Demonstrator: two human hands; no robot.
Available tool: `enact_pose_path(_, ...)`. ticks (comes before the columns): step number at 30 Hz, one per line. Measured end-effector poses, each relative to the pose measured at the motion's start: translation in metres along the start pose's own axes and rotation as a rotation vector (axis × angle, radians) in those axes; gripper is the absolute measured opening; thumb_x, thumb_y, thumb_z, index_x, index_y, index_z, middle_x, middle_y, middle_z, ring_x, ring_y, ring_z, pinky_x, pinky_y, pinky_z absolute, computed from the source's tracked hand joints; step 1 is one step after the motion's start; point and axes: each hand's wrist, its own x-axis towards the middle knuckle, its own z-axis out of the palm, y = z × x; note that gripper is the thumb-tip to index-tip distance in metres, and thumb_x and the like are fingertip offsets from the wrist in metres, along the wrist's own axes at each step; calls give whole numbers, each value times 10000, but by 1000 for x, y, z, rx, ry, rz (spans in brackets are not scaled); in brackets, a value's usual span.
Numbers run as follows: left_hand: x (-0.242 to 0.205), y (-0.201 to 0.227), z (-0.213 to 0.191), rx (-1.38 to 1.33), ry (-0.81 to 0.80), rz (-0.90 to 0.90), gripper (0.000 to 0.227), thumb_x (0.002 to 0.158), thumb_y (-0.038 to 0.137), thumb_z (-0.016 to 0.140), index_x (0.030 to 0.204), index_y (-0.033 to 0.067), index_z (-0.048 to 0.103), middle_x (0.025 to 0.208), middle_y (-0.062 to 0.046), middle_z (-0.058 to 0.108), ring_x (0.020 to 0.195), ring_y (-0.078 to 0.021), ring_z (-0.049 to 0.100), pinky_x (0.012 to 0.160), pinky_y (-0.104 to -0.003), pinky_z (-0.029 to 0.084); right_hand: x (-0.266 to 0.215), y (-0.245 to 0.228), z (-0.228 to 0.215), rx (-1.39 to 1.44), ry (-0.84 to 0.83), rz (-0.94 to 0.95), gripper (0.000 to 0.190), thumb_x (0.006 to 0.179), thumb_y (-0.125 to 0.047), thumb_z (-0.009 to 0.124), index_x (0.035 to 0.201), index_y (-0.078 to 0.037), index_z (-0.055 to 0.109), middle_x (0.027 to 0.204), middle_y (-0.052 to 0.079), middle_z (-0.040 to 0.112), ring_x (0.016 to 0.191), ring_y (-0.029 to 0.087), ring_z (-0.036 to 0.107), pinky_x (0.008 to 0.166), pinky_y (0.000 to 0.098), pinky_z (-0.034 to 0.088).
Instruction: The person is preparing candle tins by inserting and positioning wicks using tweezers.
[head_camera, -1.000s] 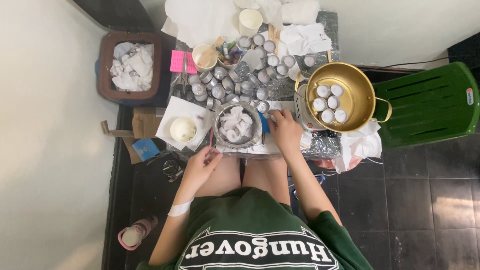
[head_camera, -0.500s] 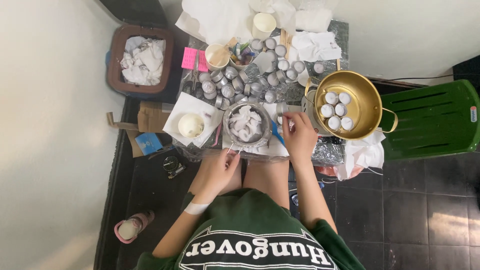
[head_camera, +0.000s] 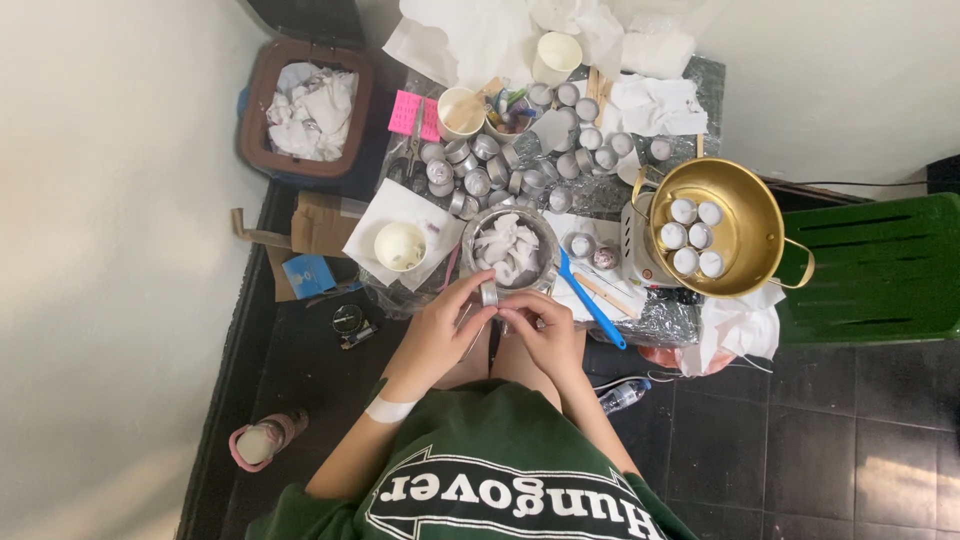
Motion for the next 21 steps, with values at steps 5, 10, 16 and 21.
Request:
enact_pose_path(5, -4, -17, 2, -127, -63, -216, 449, 938, 209, 718, 1364, 112, 614, 1133, -126, 746, 979, -231, 752, 869, -336, 561, 17, 4, -21, -145, 77, 65, 103, 892, -73, 768, 995, -80, 772, 936, 28, 766, 748, 75, 691, 612, 257, 502)
enact_pose_path(10, -9, -14, 2, -104, -1, -130, 421, 946, 209, 720, 1335, 79, 625, 1138, -135, 744, 968, -249, 740, 868, -351, 555, 53, -44, -33, -536, 47, -183, 192, 907, -57, 699, 1068, -130, 773, 1014, 55, 767, 817, 195, 721, 676, 326, 554)
enact_pose_path(16, -24, -35, 34, 176, 204, 15, 384, 930, 226, 720, 1287, 101, 655, 1137, -103, 713, 1120, -312, 628, 970, -435, 464, 122, -64, -21, -839, 31, -159, 128, 915, -182, 725, 1012, -196, 807, 847, 57, 743, 841, 277, 689, 748, 417, 544)
enact_pose_path(21, -30, -48, 42, 194, 209, 51, 412, 954, 259, 706, 1326, 101, 623, 1223, -84, 687, 1197, -284, 586, 1037, -429, 405, 183, -18, -23, -848, -209, -371, 193, 827, -190, 767, 1013, -177, 812, 920, 77, 766, 872, 308, 701, 749, 421, 546)
